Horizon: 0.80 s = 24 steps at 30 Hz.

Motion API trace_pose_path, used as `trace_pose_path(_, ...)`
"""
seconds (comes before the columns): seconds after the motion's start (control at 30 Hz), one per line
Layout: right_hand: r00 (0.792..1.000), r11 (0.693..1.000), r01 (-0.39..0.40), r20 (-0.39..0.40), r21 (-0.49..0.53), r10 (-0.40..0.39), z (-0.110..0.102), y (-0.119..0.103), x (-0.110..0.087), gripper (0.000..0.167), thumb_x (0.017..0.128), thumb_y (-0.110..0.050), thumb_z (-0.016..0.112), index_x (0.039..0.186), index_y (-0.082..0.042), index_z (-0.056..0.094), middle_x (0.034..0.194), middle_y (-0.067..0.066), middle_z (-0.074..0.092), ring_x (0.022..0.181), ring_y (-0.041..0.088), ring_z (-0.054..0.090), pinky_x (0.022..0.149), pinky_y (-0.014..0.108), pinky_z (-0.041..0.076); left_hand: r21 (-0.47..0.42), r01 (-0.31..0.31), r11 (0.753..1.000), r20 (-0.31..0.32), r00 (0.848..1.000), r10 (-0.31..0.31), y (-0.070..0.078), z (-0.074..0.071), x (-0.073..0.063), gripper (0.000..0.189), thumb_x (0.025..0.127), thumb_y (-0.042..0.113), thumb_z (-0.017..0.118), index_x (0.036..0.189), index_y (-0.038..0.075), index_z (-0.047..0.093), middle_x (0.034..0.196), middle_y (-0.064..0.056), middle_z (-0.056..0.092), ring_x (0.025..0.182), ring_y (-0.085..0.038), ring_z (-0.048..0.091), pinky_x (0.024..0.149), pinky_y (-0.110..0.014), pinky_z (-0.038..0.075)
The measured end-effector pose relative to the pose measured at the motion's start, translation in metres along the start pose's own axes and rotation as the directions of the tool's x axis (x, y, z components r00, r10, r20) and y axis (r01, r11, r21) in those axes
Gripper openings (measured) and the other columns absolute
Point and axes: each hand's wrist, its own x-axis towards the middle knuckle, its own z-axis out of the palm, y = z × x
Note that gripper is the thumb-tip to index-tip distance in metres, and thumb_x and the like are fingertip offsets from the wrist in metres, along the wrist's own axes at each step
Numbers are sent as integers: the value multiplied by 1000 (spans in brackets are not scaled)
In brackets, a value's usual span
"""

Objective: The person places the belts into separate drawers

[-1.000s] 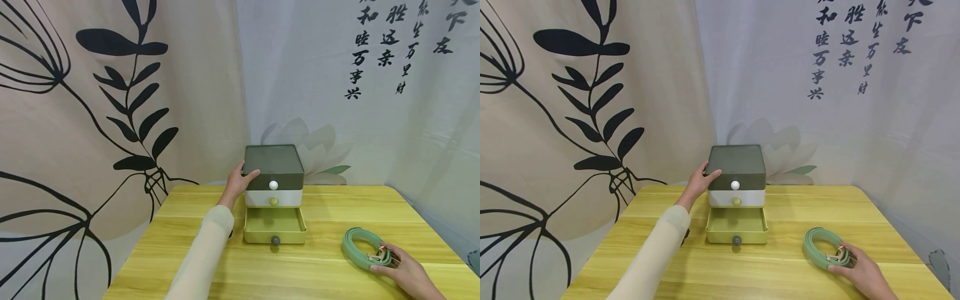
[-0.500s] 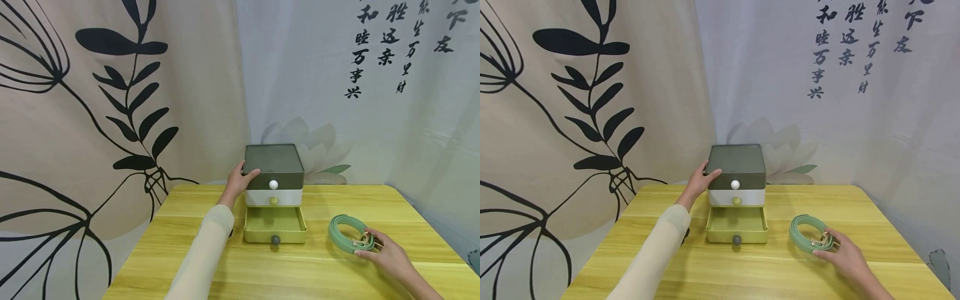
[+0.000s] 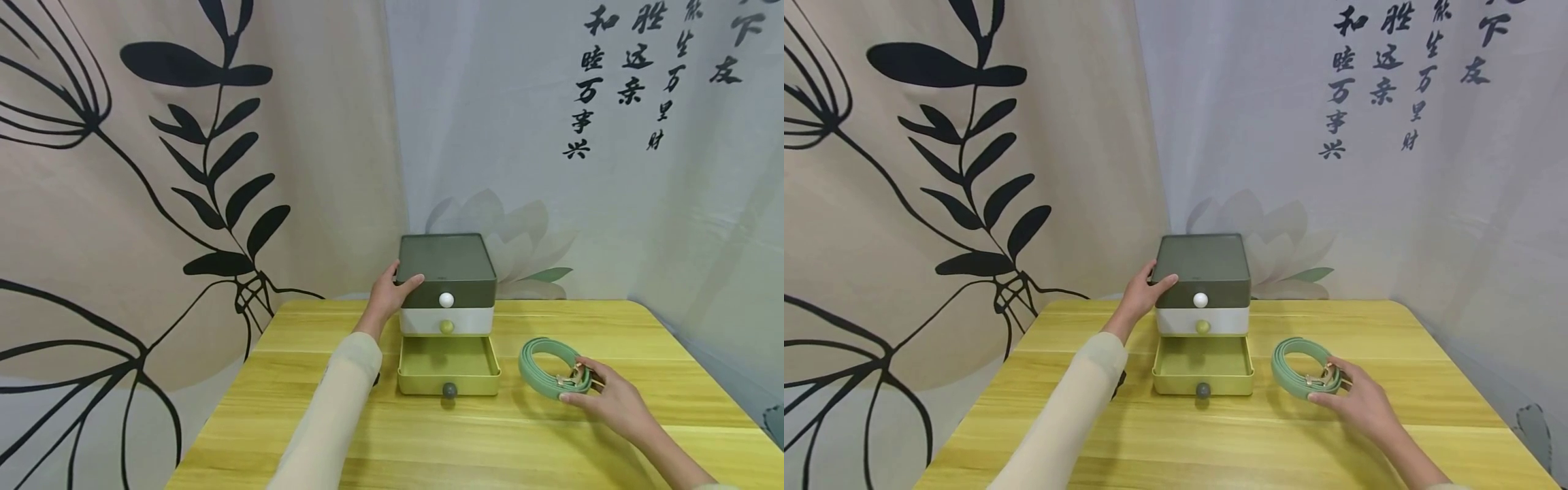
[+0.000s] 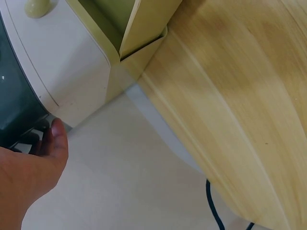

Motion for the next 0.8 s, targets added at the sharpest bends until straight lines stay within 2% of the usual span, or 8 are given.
trace_pose_path(0.2,999,999,37,-13,15,-37,5,-8,5,99,79,-50,81,149,4,36,144,37,38,123,55,47,90,56,50,-1,-2,1000,4,1000,2,0,-1,0,89,89,57,67,159,24,23,161,-8,27,144,-32,30,111,-51,32)
trace_pose_path(0.47,995,995,95,-44,23,-94,12,-20,10,98,76,-45,84,145,7,39,135,31,50,120,53,51,92,58,48,-3,-1,1000,10,1000,1,0,-1,1,88,89,57,67,159,26,23,161,-8,27,144,-31,30,112,-50,33)
trace_pose_path(0.8,994,992,110,-33,56,-108,23,-37,17,96,76,-42,86,145,6,40,136,32,49,121,52,51,92,55,50,1,-9,1000,9,1000,9,-1,-2,2,89,89,57,67,159,22,24,161,-8,28,144,-31,31,112,-50,33)
